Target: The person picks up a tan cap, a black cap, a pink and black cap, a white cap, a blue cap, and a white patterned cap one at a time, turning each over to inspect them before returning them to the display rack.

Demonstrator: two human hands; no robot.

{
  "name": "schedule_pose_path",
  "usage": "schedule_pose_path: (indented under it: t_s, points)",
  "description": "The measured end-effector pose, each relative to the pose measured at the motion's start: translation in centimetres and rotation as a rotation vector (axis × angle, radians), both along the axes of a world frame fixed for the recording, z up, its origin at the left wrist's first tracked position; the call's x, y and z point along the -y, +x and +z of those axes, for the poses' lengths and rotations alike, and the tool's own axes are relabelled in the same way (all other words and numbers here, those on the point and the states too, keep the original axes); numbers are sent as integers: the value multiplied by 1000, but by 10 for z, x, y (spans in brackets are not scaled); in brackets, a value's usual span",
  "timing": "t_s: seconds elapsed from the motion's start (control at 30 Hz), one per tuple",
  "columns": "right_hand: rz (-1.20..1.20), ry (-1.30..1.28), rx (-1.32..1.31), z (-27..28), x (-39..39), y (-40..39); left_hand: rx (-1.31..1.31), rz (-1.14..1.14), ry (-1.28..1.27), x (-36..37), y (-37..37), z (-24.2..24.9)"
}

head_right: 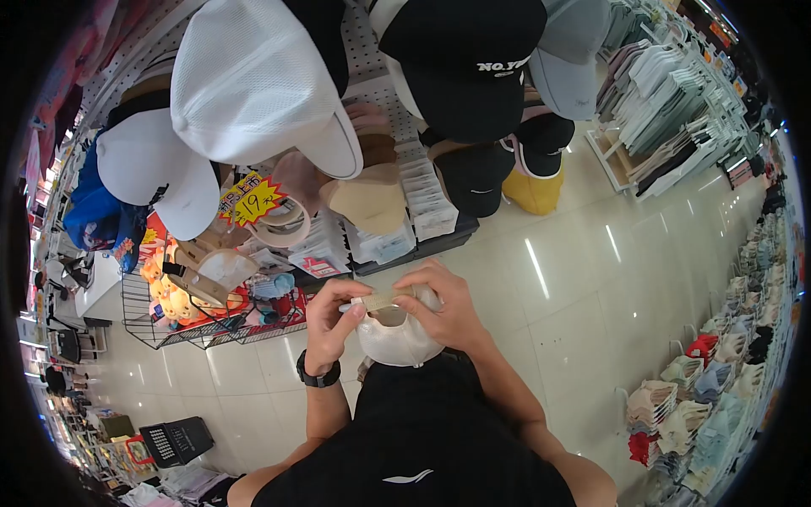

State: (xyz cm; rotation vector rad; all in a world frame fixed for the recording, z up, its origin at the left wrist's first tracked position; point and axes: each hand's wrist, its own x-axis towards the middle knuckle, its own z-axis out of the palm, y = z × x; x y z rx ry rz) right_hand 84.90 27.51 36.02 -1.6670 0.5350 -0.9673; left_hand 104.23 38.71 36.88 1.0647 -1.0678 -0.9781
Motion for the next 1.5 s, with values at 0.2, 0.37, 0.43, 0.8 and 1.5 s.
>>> schedule_pose_path:
  t_s: [0.2,0.37,0.43,0.8,1.5]
  points:
    - [-95,-455,-52,19,28,-5,12,19,17,22,-16,0]
    - [-4,-337,-59,17,44,-16,168,76,-26,41,-31,4]
    - [-4,-315,-70,17,46,-23,209,80,-25,47,-39,10]
    - [9,-138,80,-7,61,-41,288,103,-90,71,-69,-2]
    - [128,118,208,-14,94,-50,-111,-3,37,97,-74,2]
